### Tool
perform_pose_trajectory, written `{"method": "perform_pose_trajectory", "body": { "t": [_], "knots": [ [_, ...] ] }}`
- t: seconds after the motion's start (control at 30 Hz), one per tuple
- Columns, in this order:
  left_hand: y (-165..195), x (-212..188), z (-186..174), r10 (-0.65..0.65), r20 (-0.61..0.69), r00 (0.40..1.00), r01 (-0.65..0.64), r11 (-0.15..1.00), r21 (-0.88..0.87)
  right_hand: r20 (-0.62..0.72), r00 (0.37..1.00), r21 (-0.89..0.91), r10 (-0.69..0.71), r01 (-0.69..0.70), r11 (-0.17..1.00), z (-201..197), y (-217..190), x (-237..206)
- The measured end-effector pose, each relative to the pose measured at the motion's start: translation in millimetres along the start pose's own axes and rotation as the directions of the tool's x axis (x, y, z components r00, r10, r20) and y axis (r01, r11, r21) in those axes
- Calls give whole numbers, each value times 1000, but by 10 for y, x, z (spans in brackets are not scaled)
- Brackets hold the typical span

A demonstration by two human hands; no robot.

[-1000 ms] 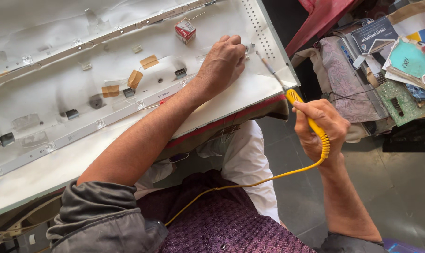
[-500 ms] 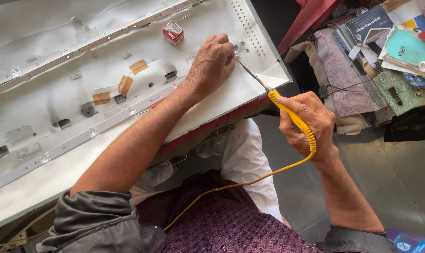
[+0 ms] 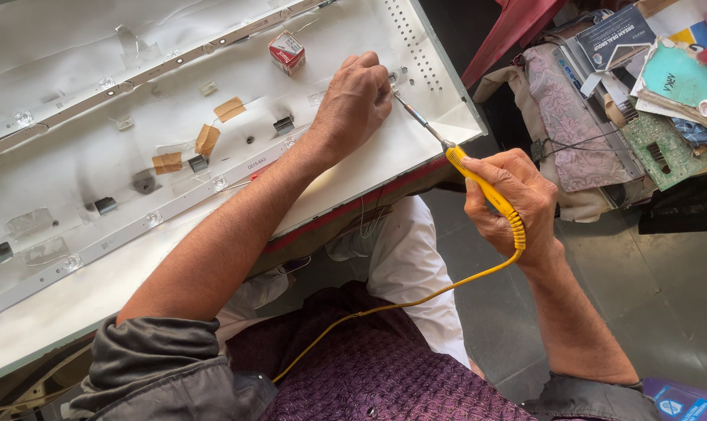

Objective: The person repairs LED light bar strips on a workbench, using a soldering iron in the right hand to solder connections along the aluminum strips while the left hand holds components and wire in place. They work point by point along the strips, occasionally repositioning the soldering iron and adjusting parts on the fixture.

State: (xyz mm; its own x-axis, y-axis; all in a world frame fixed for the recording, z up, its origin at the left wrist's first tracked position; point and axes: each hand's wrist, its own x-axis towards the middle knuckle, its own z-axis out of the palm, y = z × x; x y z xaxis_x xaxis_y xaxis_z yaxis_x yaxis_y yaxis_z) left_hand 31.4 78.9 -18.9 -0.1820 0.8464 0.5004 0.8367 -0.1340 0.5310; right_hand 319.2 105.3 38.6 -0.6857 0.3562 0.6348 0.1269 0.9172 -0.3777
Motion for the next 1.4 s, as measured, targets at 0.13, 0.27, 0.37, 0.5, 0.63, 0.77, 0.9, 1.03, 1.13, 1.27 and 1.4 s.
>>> {"method": "perform_pose_trajectory", "body": {
  "t": [0.13, 0.27, 0.37, 0.5, 0.63, 0.77, 0.9, 1.03, 1.13, 1.27, 1.4],
  "knots": [
    [-27, 21, 46, -71, 39, 997, 72, 997, -27, 9, 1000, 10, 2, -2, 1000, 2, -4, 4],
    [-47, 29, 62, -103, 59, 993, 105, 994, -42, 19, 1000, -1, 18, -18, 1000, -13, -43, 21],
    [-55, 47, 56, -128, 69, 989, 130, 991, -36, 32, 999, -4, 16, -15, 1000, -28, -76, 60],
    [-41, 55, 61, -157, 85, 984, 160, 987, -28, 61, 998, -3, -1, 1, 1000, -77, -96, 130],
    [-45, 72, 55, -179, 108, 978, 183, 983, -30, 110, 994, 37, 4, -8, 999, -133, -95, 209],
    [-48, 103, 55, -219, 144, 965, 225, 974, -22, 132, 991, 13, -18, 16, 1000, -167, -96, 259],
    [-44, 121, 46, -220, 147, 964, 225, 974, -18, 103, 994, 34, 25, -29, 999, -177, -71, 276],
    [-27, 149, 32, -230, 165, 959, 230, 973, 15, 70, 995, 65, 69, -74, 995, -195, -46, 241],
    [-3, 158, 26, -285, 193, 939, 289, 957, 7, 61, 996, 56, 69, -72, 996, -200, -37, 213],
    [11, 157, 15, -272, 199, 942, 275, 961, 12, 61, 996, 68, 63, -67, 995, -184, -24, 223],
    [12, 160, 13, -267, 199, 943, 268, 963, 23, 59, 997, 71, 59, -63, 995, -172, -25, 232]
  ]
}}
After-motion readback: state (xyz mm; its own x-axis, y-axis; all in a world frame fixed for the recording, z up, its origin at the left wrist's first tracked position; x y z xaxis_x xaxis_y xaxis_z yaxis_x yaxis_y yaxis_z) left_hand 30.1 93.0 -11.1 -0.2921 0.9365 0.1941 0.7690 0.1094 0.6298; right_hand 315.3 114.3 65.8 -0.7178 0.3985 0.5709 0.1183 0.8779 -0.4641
